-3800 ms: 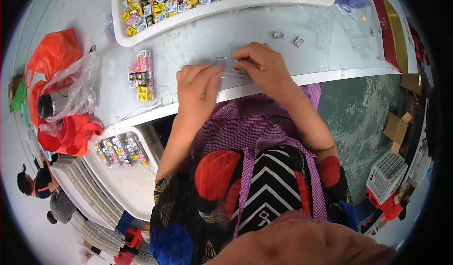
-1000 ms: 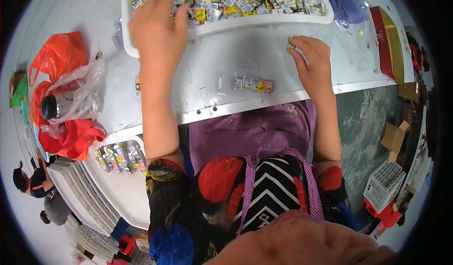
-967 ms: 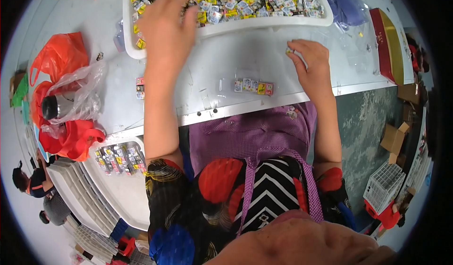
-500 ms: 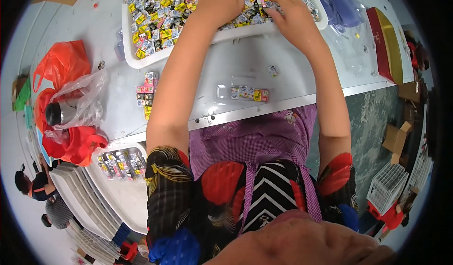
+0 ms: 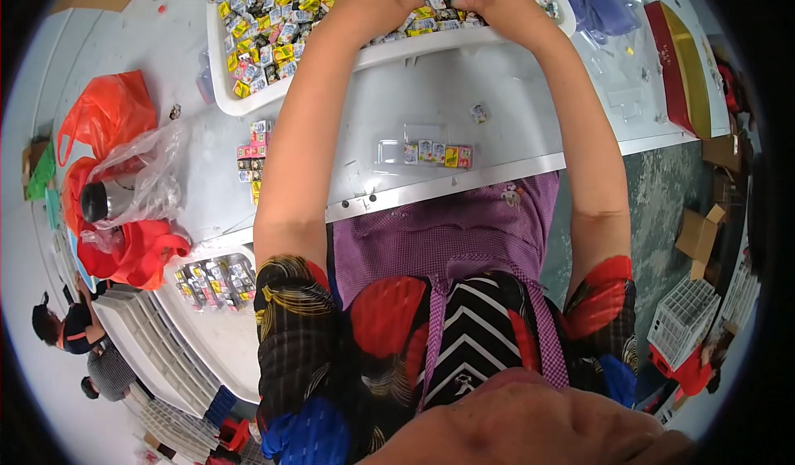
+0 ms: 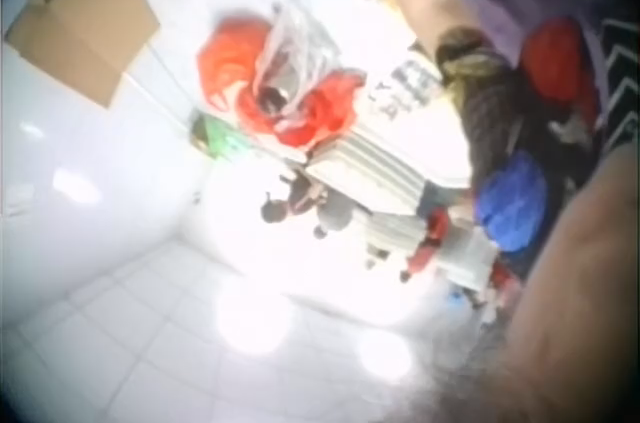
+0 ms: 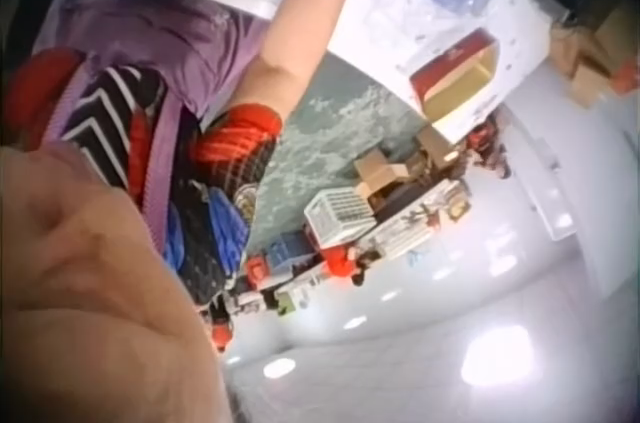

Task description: Sorting small colorful toy pieces from a large tray and arranging them into organized rows on a workbench.

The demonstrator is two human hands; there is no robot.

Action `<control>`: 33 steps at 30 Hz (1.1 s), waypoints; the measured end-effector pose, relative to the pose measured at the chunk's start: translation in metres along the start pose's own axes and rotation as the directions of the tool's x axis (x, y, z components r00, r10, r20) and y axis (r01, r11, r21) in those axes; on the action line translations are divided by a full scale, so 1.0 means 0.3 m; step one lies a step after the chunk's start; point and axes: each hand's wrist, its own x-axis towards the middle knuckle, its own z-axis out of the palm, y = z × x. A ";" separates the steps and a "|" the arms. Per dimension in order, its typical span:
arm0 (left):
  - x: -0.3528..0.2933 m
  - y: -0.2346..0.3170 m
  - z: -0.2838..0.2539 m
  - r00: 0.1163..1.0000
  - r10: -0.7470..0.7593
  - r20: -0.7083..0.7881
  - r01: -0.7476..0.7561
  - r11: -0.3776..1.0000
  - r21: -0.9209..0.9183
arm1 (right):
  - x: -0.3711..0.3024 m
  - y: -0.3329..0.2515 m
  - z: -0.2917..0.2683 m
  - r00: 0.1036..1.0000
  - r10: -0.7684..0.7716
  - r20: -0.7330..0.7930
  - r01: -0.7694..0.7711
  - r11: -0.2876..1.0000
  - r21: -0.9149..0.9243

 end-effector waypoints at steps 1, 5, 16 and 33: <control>0.007 0.003 0.003 1.000 0.001 0.004 -0.001 1.000 -0.005 | 0.000 0.017 -0.003 1.000 0.006 -0.001 -0.006 1.000 -0.001; 0.032 0.030 0.010 0.992 -0.081 0.097 0.071 0.993 0.097 | 0.035 0.086 -0.009 0.910 -0.345 -0.228 0.339 0.938 -0.070; -0.014 -0.014 -0.006 0.879 0.153 -0.452 -0.125 0.988 0.092 | 0.103 -0.053 0.063 0.947 -0.321 -0.001 0.259 0.768 -0.586; -0.487 0.258 0.134 0.966 -0.132 0.223 0.120 0.991 0.065 | -0.247 0.053 0.038 0.934 -0.061 -0.353 0.155 0.957 0.244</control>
